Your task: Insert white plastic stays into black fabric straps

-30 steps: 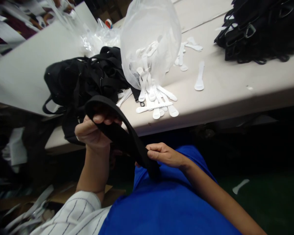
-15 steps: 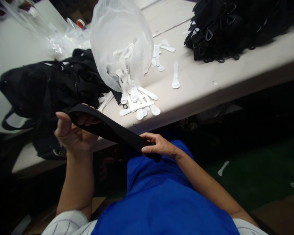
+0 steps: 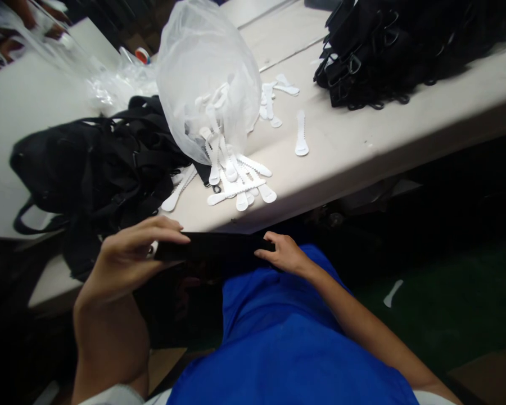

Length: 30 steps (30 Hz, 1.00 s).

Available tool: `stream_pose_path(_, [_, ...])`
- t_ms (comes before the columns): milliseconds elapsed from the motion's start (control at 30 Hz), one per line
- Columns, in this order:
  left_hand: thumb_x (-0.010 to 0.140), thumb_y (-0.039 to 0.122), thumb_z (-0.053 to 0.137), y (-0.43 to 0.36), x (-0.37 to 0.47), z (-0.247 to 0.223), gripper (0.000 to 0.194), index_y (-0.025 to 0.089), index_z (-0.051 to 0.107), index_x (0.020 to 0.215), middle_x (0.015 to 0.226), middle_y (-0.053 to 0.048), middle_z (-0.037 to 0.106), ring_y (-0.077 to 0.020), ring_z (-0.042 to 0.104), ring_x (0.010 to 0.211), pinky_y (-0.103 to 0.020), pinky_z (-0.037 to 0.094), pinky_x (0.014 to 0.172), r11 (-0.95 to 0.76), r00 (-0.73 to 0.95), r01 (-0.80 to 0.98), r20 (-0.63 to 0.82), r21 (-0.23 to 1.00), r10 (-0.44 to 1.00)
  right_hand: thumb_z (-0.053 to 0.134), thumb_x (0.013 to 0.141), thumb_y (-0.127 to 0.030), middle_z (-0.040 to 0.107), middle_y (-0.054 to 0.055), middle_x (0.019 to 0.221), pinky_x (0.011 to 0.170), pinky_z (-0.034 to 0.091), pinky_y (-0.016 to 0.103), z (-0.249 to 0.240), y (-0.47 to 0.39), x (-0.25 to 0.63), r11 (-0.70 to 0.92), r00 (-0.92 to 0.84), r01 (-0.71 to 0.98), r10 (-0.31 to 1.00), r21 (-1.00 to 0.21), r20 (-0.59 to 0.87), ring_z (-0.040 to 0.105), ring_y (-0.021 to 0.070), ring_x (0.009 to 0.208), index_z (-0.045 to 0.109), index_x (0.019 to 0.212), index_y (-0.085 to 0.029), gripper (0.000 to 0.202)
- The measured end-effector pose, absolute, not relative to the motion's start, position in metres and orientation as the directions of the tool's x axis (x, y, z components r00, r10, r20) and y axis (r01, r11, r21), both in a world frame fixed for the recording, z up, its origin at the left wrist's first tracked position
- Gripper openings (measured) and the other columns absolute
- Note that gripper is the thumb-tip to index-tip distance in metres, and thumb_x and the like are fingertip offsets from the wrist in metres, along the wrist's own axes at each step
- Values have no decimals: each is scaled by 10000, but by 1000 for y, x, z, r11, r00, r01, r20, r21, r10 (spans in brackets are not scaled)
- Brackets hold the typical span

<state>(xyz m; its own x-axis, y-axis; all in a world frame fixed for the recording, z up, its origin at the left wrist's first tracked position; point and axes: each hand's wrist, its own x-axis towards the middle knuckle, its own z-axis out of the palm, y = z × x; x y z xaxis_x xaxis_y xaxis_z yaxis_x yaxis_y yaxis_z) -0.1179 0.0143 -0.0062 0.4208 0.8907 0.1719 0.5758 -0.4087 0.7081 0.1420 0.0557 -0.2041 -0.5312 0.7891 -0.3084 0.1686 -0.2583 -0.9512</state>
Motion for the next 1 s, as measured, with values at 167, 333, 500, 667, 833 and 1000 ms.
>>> stream_pose_path(167, [889,33,507,-23,-59,-5,324,198,643,1133,924,-70,646,-210,580,981,-422,417,1057,-662,820,494,-49,564,570,734,721,-511,667,4,708,543,502,260,-203,61,139,-325,-196,-133,935,-936,-297,651,186,633,546,874,-201,393])
stream_pose_path(333, [850,33,505,-33,-37,-56,343,204,621,1124,1182,-94,663,-247,552,1209,-516,261,1208,-648,844,498,-150,577,515,775,686,-516,704,37,833,687,544,315,-180,62,152,-355,-119,-476,932,-804,-342,659,236,828,618,931,-191,436])
stream_pose_path(500, [909,84,539,-15,-38,-111,368,242,583,1239,1333,-102,578,-213,538,1259,-398,455,1087,-461,515,482,184,745,837,768,748,-390,705,33,906,734,545,322,-158,53,165,-299,-135,-513,954,-804,-268,663,207,793,627,1047,-216,373])
stream_pose_path(667, [584,438,905,7,-7,-140,1103,230,297,1481,1477,-147,441,-307,421,1380,-482,340,1181,-173,239,462,65,870,969,583,853,-217,672,20,1053,876,496,319,-155,39,162,6,-36,-168,999,-986,12,633,197,955,610,1081,-252,232])
stream_pose_path(833, [724,264,810,10,20,-153,950,211,265,1502,1472,-141,462,-285,463,1350,-429,388,1143,-177,294,437,46,882,955,502,797,-127,642,35,1050,919,457,330,-156,36,168,281,39,197,955,-939,294,604,211,1012,579,1065,-242,302])
stream_pose_path(1000, [891,151,537,2,12,-164,338,203,590,1222,902,-55,618,-194,614,771,-315,514,715,-247,265,635,95,732,960,536,800,-126,639,44,1046,922,462,360,-159,33,172,250,14,187,966,-950,257,609,227,1004,549,1075,-252,303])
